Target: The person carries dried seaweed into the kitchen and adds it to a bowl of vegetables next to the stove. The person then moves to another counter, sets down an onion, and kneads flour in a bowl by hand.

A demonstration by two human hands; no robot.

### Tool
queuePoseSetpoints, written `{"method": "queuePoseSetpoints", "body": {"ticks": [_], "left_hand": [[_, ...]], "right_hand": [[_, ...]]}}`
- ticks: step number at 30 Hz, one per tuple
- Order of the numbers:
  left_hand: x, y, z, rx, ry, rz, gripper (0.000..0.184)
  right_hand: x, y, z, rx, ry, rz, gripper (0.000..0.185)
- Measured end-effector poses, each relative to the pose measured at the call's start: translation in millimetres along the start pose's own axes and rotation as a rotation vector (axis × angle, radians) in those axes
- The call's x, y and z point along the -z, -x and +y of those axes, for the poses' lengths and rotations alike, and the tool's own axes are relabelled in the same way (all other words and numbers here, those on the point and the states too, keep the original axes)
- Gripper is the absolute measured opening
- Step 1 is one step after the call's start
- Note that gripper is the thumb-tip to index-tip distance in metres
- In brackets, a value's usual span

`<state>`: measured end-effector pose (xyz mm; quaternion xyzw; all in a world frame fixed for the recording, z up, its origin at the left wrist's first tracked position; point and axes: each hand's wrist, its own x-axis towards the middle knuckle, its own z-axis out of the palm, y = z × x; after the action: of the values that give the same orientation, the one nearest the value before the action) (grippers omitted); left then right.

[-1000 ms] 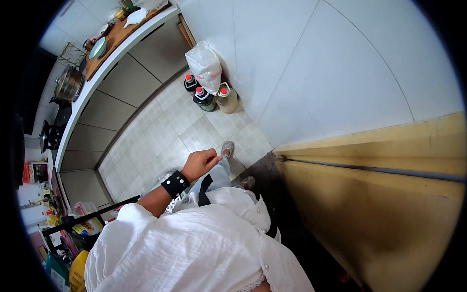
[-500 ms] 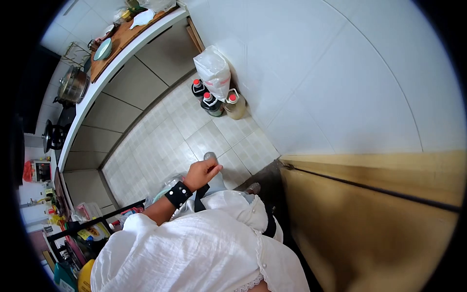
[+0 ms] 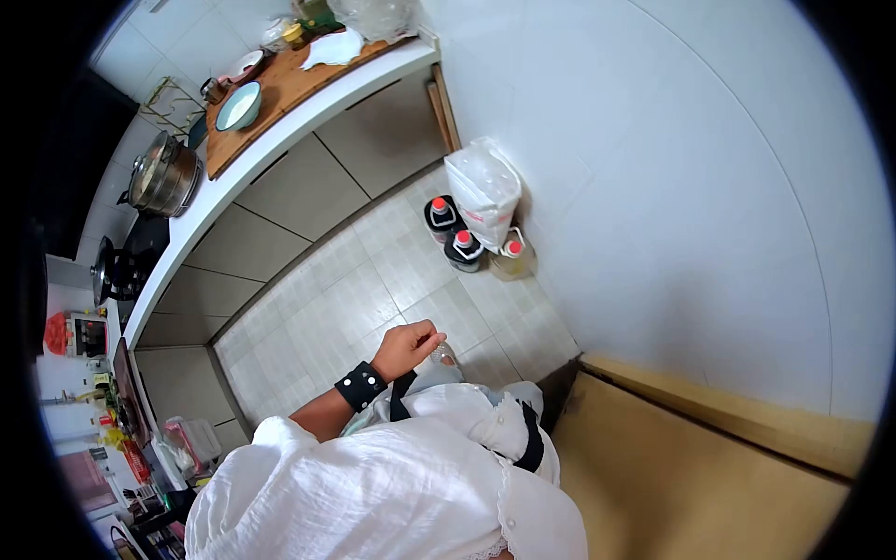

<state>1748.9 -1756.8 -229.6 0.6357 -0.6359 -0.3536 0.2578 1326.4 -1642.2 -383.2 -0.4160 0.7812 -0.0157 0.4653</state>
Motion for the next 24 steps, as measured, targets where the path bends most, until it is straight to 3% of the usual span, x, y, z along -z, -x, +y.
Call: {"method": "queuePoseSetpoints", "body": {"ticks": [6, 15, 19, 22, 24], "left_hand": [[47, -25, -52, 0.043, 0.001, 0.053, 0.024], [120, -112, -88, -0.140, -0.124, 0.051, 0.029], [166, -132, -104, -0.105, -0.054, 0.218, 0.011], [203, -133, -126, -0.056, 0.021, 0.314, 0.012], [224, -128, -139, 0.017, 0.067, 0.379, 0.019]], "right_hand": [[-38, -20, -68, 0.015, 0.031, -0.044, 0.034], [-78, -50, -99, -0.084, 0.167, -0.138, 0.032], [-81, -75, -131, -0.101, 0.378, -0.255, 0.032], [-56, -117, -189, 0.111, 0.610, -0.188, 0.031], [-25, -158, -274, 0.412, 0.515, 0.109, 0.031]]}}
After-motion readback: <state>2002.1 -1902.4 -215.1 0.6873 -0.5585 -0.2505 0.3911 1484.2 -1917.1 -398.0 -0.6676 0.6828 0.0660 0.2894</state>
